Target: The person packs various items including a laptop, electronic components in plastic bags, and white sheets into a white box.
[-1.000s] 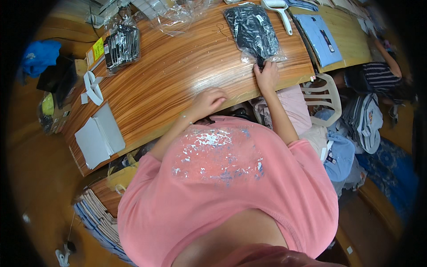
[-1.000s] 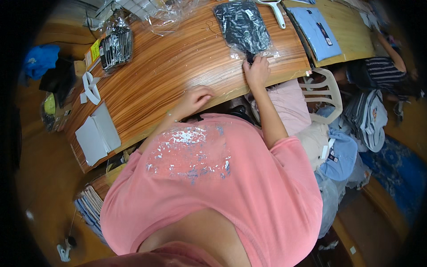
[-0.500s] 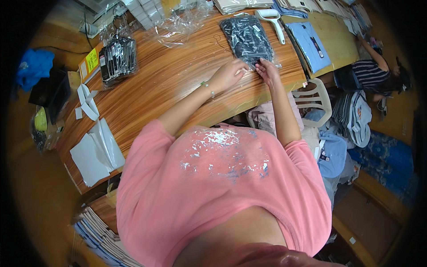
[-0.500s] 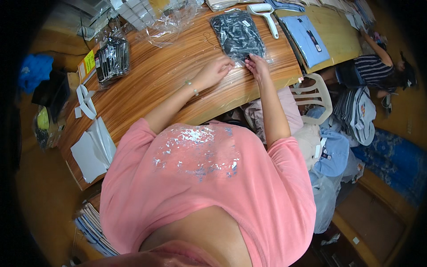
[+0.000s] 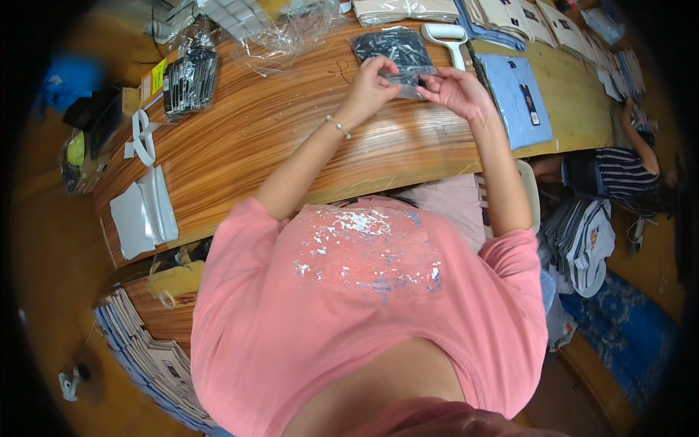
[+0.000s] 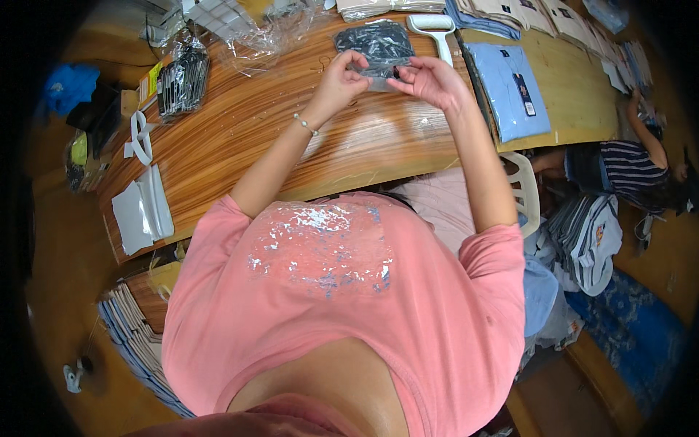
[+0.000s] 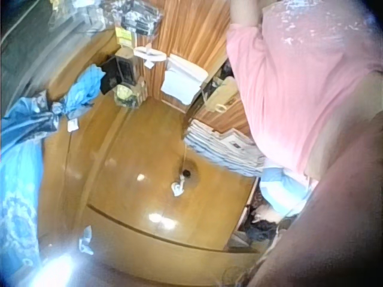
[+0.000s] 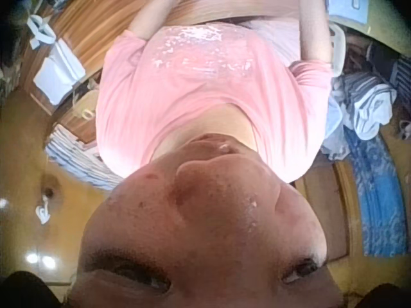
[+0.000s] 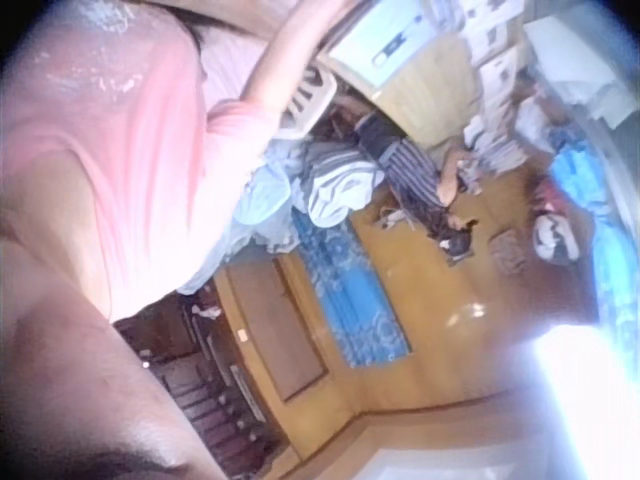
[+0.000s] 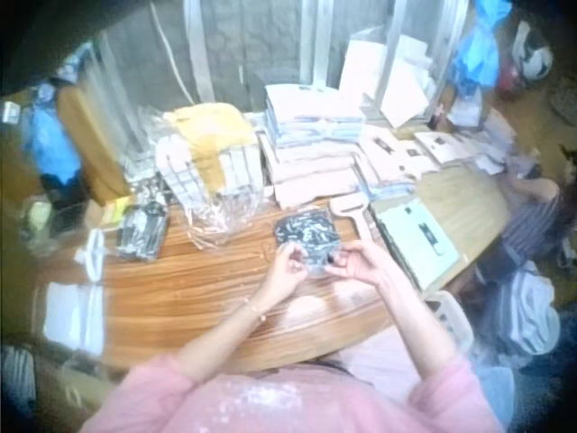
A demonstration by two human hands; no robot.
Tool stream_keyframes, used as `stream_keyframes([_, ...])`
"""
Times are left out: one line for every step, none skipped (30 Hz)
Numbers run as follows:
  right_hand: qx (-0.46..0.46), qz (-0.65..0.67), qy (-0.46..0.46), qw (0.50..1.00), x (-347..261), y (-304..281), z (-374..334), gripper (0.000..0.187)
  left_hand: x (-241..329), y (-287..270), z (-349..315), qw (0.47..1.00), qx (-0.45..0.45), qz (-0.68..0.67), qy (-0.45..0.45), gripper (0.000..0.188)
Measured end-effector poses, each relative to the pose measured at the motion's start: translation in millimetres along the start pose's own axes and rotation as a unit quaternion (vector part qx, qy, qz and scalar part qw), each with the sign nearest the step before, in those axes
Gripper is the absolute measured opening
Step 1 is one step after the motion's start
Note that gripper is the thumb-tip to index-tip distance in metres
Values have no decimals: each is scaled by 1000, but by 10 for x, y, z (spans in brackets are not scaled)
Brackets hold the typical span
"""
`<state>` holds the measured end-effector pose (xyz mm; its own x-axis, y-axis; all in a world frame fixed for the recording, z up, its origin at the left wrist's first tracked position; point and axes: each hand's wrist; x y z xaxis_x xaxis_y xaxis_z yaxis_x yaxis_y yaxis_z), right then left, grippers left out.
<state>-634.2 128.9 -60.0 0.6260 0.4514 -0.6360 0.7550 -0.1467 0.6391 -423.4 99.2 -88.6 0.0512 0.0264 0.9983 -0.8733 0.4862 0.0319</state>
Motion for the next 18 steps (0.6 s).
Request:
stream_keyframes([0, -31, 20, 999, -112, 76, 40, 17, 10, -31, 50, 1000, -10, 22, 3, 24])
stream_keyframes([4, -61, 37, 997, -218, 118, 71, 13, 53, -31, 92, 1000, -10, 7, -1, 24])
stream_keyframes([7, -139, 68, 988, -336, 102, 104, 22, 95, -32, 134, 1000, -12, -8, -5, 24])
stream_keyframes([6, -235, 73, 969, -438, 154, 109, 26, 140, -56, 158, 1000, -9, -24, -11, 24])
stream_keyframes([6, -328, 76, 941, -549, 226, 106, 30, 182, -80, 168, 999, -1, -29, -14, 24])
stream_keyframes([8, -418, 78, 905, -624, 286, 112, 35, 222, -103, 172, 999, 7, -34, -17, 23])
stream_keyframes([18, -539, 75, 839, -680, 304, 144, 44, 251, -103, 168, 999, 13, -41, -21, 22])
stream_keyframes([-49, -642, -2, 766, -698, 171, 176, 43, 267, -76, 162, 999, 12, -41, -24, 22])
stream_keyframes([-114, -728, -76, 672, -676, -54, 210, 42, 280, -45, 152, 999, 10, -42, -27, 22])
stream_keyframes([-180, -795, -148, 560, -686, -162, 242, 42, 286, -39, 160, 999, 11, -40, -30, 21])
stream_keyframes([-131, -859, -38, 494, -615, 181, 79, 38, 255, -107, 139, 998, 19, -53, -35, 21])
stream_keyframes([-118, -887, -87, 437, -529, 327, 17, 35, 220, -166, 121, 997, 27, -65, -41, 21])
stream_keyframes([-94, -911, -132, 379, -478, 399, -99, 33, 240, -154, 120, 995, 24, -81, -47, 20])
stream_keyframes([-70, -929, -175, 319, -460, 446, -153, 30, 277, -163, 161, 996, 22, -86, -26, 20])
stream_keyframes([-46, -932, -225, 280, -492, 432, -105, 25, 332, -192, 238, 996, 20, -91, -5, 19])
stream_keyframes([-18, -928, -263, 264, -576, 510, -108, 24, 428, -219, 302, 995, 19, -96, 13, 19])
stream_keyframes([9, -921, -301, 246, -741, 682, -141, 23, 625, -294, 368, 998, 2, -62, 0, 27])
stream_keyframes([38, -911, -342, 227, -914, 873, -185, 21, 878, -340, 398, 996, 9, -72, 49, 27])
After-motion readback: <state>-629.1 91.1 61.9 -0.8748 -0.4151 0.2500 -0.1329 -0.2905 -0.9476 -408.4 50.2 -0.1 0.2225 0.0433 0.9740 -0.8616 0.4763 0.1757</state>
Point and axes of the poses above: each hand's wrist, its own z-axis towards the middle knuckle, its own y-axis out of the palm, x = y × z, and after that the axes turned 5 degrees about -y, right-handed
